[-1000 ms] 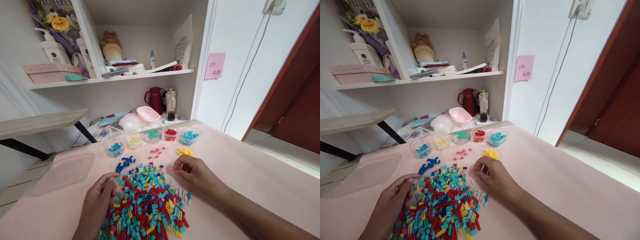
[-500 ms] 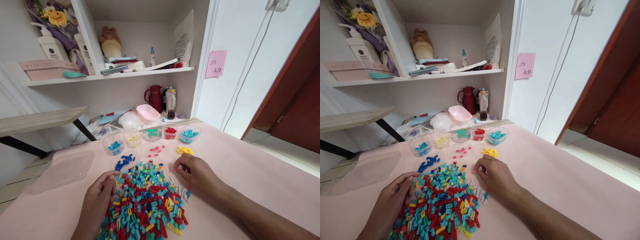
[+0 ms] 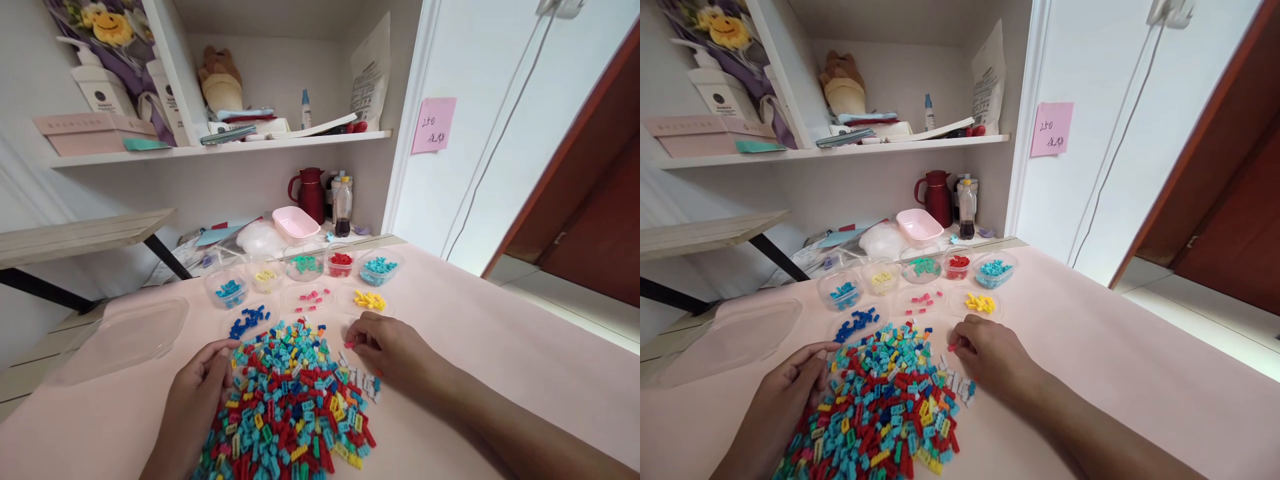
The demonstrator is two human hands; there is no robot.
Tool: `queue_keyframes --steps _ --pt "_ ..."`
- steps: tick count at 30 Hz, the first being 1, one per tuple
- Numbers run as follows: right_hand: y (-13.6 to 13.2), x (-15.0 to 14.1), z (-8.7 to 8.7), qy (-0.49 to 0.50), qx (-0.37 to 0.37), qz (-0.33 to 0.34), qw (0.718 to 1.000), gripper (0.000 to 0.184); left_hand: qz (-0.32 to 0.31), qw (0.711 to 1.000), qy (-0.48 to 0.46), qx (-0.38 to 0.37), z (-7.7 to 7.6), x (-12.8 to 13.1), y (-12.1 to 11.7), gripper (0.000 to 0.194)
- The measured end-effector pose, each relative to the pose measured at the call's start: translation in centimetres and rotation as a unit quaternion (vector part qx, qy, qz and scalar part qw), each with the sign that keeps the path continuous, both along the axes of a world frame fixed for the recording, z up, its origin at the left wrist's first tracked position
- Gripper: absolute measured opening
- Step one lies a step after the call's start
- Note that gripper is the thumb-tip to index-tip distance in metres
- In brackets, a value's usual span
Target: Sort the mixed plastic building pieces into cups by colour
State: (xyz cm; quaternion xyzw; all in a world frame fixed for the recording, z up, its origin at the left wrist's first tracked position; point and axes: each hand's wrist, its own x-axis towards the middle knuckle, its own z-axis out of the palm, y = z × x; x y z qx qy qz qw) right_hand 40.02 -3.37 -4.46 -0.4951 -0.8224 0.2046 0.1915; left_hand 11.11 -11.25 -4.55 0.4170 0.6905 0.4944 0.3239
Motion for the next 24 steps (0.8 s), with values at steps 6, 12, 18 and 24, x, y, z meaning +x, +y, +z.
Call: queue_keyframes --steps 6,12,18,24 --pt "0.25 0.2 -0.39 0.003 0.003 0.013 1.0 0.026 -0.002 1.0 0.008 0.003 -0.29 -0.22 0.08 0.047" --pt "0.12 0.27 -0.18 -0.003 0.003 0.01 1.0 0.021 -0.004 1.0 0.011 0.002 0.05 -0.01 0.04 0.048" --pt "-0.38 -0.05 0.09 -0.031 0.029 0.009 0.999 0.018 0.001 1.0 0.011 0.005 -0.11 -0.07 0.05 0.049" --pt "-0.74 -0.26 0.02 -0.048 0.049 0.017 0.998 0.019 -0.008 1.0 0.015 -0.004 -0.33 -0.26 0.04 0.049"
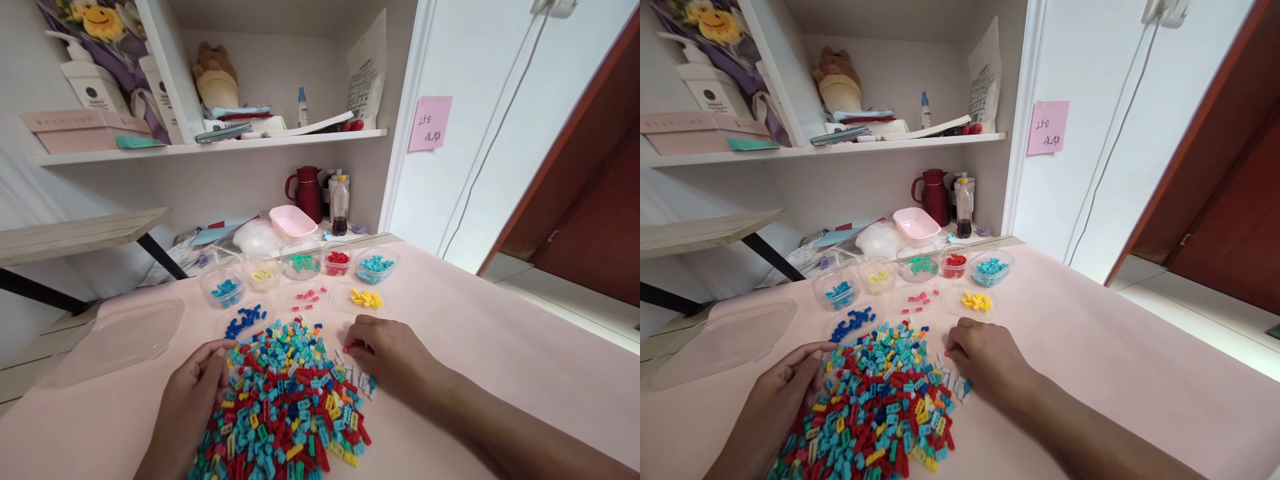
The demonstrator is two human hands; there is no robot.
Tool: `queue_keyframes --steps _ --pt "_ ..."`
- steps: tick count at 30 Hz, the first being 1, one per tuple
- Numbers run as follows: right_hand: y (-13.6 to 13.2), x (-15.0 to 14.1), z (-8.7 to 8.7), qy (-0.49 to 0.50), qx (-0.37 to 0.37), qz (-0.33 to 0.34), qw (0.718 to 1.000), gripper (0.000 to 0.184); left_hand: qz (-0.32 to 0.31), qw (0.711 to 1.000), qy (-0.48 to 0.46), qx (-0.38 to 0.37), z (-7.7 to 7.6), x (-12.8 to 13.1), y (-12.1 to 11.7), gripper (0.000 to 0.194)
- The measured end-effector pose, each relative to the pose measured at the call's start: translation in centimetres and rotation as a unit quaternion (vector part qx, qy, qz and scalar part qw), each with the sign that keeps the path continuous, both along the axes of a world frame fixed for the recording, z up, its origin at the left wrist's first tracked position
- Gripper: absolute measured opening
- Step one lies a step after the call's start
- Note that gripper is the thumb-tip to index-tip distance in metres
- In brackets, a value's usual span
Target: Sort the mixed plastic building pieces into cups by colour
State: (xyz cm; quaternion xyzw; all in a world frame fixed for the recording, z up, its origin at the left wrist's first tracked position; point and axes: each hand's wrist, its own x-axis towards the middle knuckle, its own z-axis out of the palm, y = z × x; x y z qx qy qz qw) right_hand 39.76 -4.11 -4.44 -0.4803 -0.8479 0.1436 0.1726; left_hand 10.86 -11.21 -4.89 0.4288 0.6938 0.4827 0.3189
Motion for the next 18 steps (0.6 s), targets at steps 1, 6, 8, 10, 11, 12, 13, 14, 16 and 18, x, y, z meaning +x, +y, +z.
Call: queue_keyframes --steps 1,6,8,10,11,12,13,14,16,18 --pt "0.01 0.02 0.0 0.008 -0.004 0.002 1.0 0.019 0.001 1.0 0.001 0.001 0.03 0.02 -0.01 0.049" --pt "0.28 0.22 -0.12 0.04 -0.028 0.003 0.999 0.016 0.007 1.0 -0.001 0.006 0.03 0.02 0.02 0.048" --pt "0.41 0.28 -0.24 0.038 -0.033 0.002 0.999 0.015 0.003 1.0 -0.001 0.003 -0.05 -0.05 0.07 0.048" --pt "0.52 0.32 -0.36 0.035 -0.035 0.002 0.999 0.015 -0.005 1.0 0.0 0.0 -0.06 -0.09 0.1 0.048" --pt "0.56 0.33 -0.41 0.034 -0.034 0.004 0.999 0.015 -0.008 1.0 0.002 -0.001 -0.02 -0.08 0.11 0.048" --pt "0.58 0.34 -0.44 0.035 -0.033 0.007 0.999 0.015 -0.01 1.0 0.003 -0.002 0.05 -0.05 0.12 0.048" --pt "0.6 0.35 -0.45 0.036 -0.031 0.01 0.999 0.015 -0.012 1.0 0.003 -0.002 0.12 -0.02 0.13 0.048" --pt "0.61 0.35 -0.44 0.039 -0.029 0.012 0.999 0.015 -0.013 1.0 0.001 -0.002 0.19 0.02 0.15 0.048" --pt "0.6 0.34 -0.37 0.044 -0.029 0.014 0.999 0.014 -0.015 1.0 -0.007 0.003 0.24 0.06 0.19 0.047" --pt "0.58 0.28 -0.3 0.049 -0.032 0.01 0.998 0.014 -0.019 1.0 -0.017 0.012 0.16 0.03 0.23 0.045"
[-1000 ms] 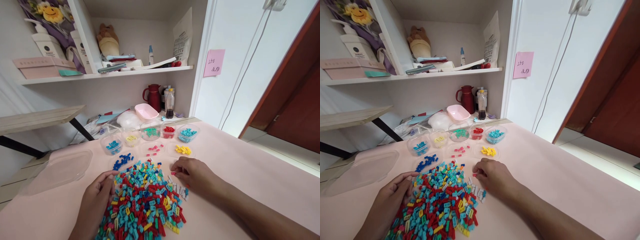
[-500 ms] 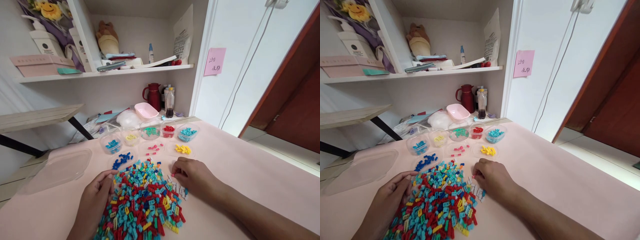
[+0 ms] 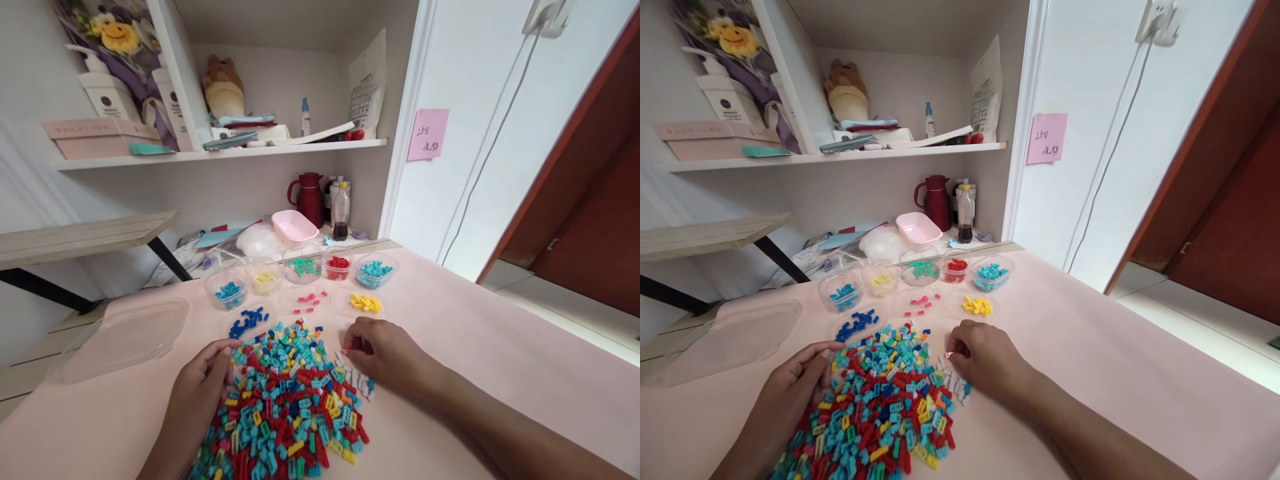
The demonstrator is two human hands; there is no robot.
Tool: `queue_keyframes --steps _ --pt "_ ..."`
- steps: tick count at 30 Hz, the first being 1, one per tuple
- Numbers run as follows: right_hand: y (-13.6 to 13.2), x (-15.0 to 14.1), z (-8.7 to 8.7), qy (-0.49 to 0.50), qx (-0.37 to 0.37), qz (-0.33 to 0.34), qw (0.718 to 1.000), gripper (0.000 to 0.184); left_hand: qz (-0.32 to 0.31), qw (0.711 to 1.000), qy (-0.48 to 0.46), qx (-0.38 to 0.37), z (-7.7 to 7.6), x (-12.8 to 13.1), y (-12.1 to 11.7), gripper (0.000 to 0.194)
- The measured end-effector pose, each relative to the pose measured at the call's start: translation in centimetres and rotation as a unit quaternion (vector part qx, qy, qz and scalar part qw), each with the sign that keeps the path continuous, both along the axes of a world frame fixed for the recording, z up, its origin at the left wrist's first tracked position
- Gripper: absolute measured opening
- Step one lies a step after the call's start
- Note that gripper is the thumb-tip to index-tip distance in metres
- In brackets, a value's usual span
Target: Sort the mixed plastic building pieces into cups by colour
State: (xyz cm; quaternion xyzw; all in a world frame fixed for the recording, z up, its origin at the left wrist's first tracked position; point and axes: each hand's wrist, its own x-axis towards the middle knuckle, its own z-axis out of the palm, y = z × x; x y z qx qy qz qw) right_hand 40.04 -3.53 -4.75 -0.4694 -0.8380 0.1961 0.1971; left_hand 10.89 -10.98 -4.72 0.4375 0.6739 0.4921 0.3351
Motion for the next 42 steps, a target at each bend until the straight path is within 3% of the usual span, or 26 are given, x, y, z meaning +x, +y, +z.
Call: queue_keyframes --steps 8,12,18,25,32,37,42 --pt "0.3 -0.5 -0.2 0.029 -0.037 -0.027 0.999 0.015 -0.005 0.999 -0.029 0.042 -0.4 -0.2 -0.2 0.039" --pt "1.2 -1.2 0.8 0.01 -0.019 -0.004 1.0 0.016 -0.004 0.998 -0.035 0.055 -0.6 -0.3 -0.3 0.039" --pt "5.5 -4.4 2.6 -0.013 0.075 -0.021 0.997 0.013 -0.004 0.998 -0.033 0.056 -1.1 -0.6 0.1 0.039" --pt "9.2 -8.3 2.1 -0.014 0.123 -0.03 0.992 0.016 -0.002 0.997 -0.035 0.062 -1.3 -0.7 0.2 0.035" --pt "7.3 -7.7 2.7 0.051 0.13 -0.039 0.989 0.025 -0.007 0.998 -0.037 0.059 -1.3 -0.7 0.0 0.033" --pt "4.0 -4.8 2.5 0.178 0.027 -0.037 0.983 0.031 -0.005 0.998 -0.03 0.053 -1.2 -0.7 0.0 0.035" --pt "2.8 -2.4 1.8 0.238 -0.034 -0.06 0.969 0.04 -0.006 0.998 -0.034 0.043 -1.0 -0.7 0.0 0.039"
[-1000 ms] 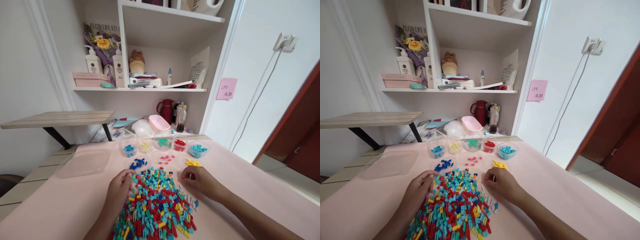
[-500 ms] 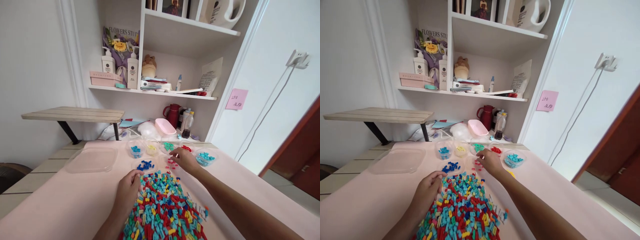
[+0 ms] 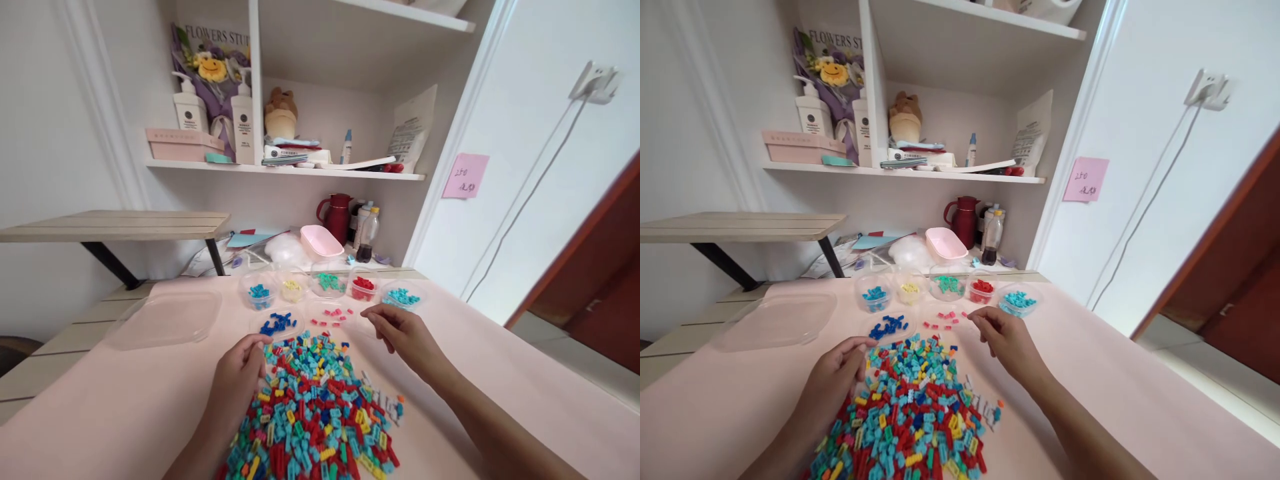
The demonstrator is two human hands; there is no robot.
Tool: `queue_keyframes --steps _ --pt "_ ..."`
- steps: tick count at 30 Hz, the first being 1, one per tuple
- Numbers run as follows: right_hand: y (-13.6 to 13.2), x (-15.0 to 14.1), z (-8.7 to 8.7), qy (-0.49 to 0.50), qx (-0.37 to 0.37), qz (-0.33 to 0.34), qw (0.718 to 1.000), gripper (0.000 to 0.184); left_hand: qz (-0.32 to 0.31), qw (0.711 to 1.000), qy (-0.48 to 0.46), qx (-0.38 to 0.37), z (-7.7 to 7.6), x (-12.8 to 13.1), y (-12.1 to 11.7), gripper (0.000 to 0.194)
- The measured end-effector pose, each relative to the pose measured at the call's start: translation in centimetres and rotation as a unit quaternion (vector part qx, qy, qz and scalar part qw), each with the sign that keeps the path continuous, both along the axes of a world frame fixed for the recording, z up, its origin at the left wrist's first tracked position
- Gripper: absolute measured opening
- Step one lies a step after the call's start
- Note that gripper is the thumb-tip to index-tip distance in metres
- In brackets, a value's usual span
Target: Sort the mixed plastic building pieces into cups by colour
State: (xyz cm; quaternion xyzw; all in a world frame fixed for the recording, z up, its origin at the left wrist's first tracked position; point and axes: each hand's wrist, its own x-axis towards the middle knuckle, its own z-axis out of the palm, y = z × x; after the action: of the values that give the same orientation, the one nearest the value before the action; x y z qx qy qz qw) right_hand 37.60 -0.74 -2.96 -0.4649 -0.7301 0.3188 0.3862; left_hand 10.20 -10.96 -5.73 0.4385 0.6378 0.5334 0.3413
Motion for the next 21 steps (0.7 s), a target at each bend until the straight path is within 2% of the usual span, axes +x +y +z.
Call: queue_keyframes --steps 8,11,14,17,21 --pt "0.0 2.2 1.5 0.005 -0.039 0.038 0.999 0.031 0.006 1.0 0.011 -0.028 0.2 0.0 0.1 0.039" --pt "0.1 2.9 1.5 -0.026 -0.053 0.055 0.997 0.027 0.013 0.999 0.009 -0.042 0.5 0.1 0.1 0.042" --pt "-0.1 2.9 1.3 -0.087 -0.072 0.111 0.987 0.023 0.014 0.999 0.008 -0.041 0.7 0.2 0.1 0.042" --pt "-0.6 2.1 1.0 -0.147 -0.041 0.151 0.977 0.022 0.01 0.999 0.01 -0.035 0.7 0.3 0.1 0.041" --pt "-1.2 1.1 0.6 -0.195 0.04 0.142 0.97 0.024 0.004 0.999 0.009 -0.038 0.6 0.2 0.1 0.041"
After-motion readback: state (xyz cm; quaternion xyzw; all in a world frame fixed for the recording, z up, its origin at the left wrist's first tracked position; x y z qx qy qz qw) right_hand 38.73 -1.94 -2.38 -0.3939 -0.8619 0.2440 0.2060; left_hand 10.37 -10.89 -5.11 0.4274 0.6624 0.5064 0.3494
